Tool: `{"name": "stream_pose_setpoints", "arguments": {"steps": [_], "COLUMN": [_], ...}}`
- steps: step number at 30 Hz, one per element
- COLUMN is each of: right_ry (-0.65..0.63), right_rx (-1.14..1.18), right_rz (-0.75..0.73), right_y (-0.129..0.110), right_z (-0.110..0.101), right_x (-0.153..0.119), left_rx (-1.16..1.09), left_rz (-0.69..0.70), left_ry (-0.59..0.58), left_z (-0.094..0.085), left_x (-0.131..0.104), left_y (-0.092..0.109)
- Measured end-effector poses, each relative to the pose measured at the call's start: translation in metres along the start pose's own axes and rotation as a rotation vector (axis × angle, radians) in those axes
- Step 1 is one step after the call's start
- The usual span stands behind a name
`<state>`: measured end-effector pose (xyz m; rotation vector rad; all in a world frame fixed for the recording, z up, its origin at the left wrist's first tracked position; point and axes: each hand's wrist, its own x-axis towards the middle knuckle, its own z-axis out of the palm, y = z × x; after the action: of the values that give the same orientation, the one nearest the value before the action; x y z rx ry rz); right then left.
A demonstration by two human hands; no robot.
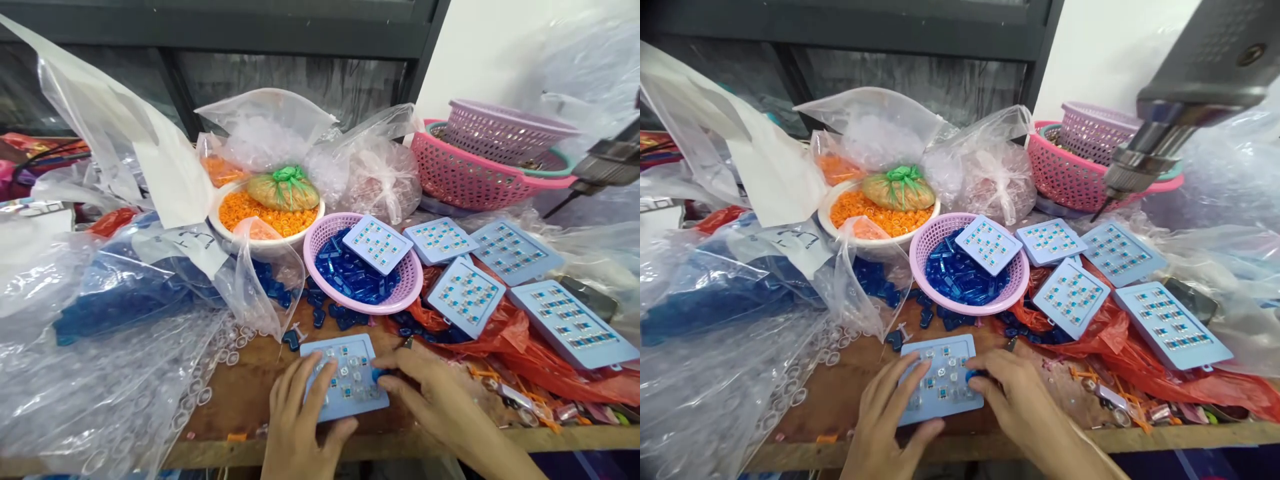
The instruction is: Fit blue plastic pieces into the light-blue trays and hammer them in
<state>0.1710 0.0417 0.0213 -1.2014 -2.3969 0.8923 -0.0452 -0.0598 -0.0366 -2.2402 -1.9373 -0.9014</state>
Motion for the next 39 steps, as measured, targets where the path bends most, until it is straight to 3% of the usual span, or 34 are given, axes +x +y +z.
{"name": "stream_pose_setpoints", "arguments": {"steps": [2,5,11,16,20,29,35,39], "right_ry": [-0.117,-0.268,-0.342,-0.358,-0.473,-0.604,-0.677,-0.593], "right_rx": [0.125,0.123,0.006,0.015,-0.001,-0.111,-0.175,-0.173], "right_rz": [-0.069,-0.044,0.049,0.089,0.178,0.253,0.283,0.278], "right_y": [-0.013,-0.032,-0.038,-0.030,-0.032,-0.047,-0.050,-0.048], "right_z": [0.003,0.006,0.010,0.012,0.008,-0.002,0.004,0.006], "right_x": [0.003,0.015,0.029,0.039,0.059,0.080,0.093,0.084], "left_rx": [0.049,0.074,0.032,-0.027,-0.085,-0.179,-0.182,-0.156], "left_rz": [-0.003,-0.014,-0.062,-0.024,0.005,-0.066,-0.121,-0.107], "left_ry": [-0.123,-0.205,-0.273,-0.261,-0.183,-0.025,-0.108,-0.175], "left_z": [0.001,0.004,0.006,0.000,-0.004,0.005,-0.004,-0.008], "left_x": [0.005,0.011,0.011,0.012,0.012,0.012,0.023,0.025], "left_y": [0.002,0.001,-0.001,-0.001,-0.001,0.011,0.024,0.029]}}
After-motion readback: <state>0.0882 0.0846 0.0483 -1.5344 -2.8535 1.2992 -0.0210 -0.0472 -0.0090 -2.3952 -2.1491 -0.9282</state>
